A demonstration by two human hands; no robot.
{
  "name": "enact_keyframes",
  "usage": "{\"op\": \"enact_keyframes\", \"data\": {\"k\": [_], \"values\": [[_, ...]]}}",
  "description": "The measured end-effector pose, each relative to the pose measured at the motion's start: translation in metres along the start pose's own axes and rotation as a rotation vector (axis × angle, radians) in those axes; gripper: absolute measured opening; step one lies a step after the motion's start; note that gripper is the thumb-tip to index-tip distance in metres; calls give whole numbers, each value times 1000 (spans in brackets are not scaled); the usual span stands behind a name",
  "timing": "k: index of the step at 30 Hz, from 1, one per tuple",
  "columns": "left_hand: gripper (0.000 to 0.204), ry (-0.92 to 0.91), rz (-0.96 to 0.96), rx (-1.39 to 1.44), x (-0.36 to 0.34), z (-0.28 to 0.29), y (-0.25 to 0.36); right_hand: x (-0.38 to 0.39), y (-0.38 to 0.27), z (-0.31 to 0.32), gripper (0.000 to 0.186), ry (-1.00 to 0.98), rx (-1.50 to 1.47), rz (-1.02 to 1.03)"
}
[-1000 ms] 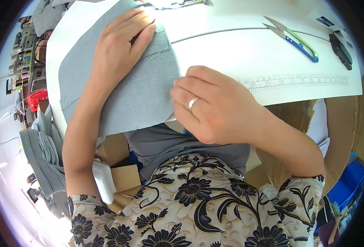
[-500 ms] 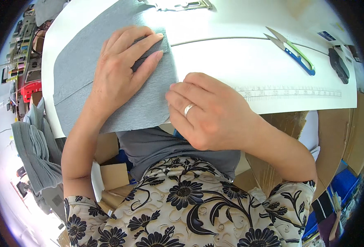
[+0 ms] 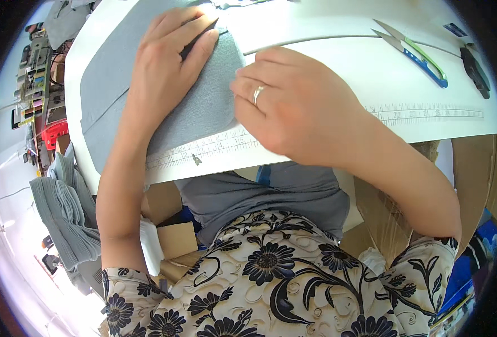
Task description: Sewing a grey fabric piece using an industrial sewing machine at a workstation.
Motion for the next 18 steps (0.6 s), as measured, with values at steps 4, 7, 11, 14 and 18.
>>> {"op": "enact_keyframes", "data": {"k": [4, 7, 11, 14, 18], "values": [[21, -4, -27, -15, 3, 3, -1, -2, -1, -3, 15, 9, 37, 6], [21, 1, -12, -30, 3, 0, 0, 0, -2, -4, 15, 3, 53, 11], [18, 54, 37, -6, 7, -5, -2, -2, -1, -4, 15, -7, 36, 19], [18, 98, 34, -6, 6, -9, -7, -3, 0, -5, 14, -3, 27, 6], [17, 101, 35, 15, 5, -12, -7, -2, 3, -5, 14, -37, 28, 9]]}}
Point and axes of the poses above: each hand's wrist, its own x-axis away from the middle knuckle, its own z-axis out of the back of the hand, y = z × x, the point moved 1 cm from there along -x, towards the middle knuckle, and after that the axes turned 3 degrees about y, right-handed, at the moved point
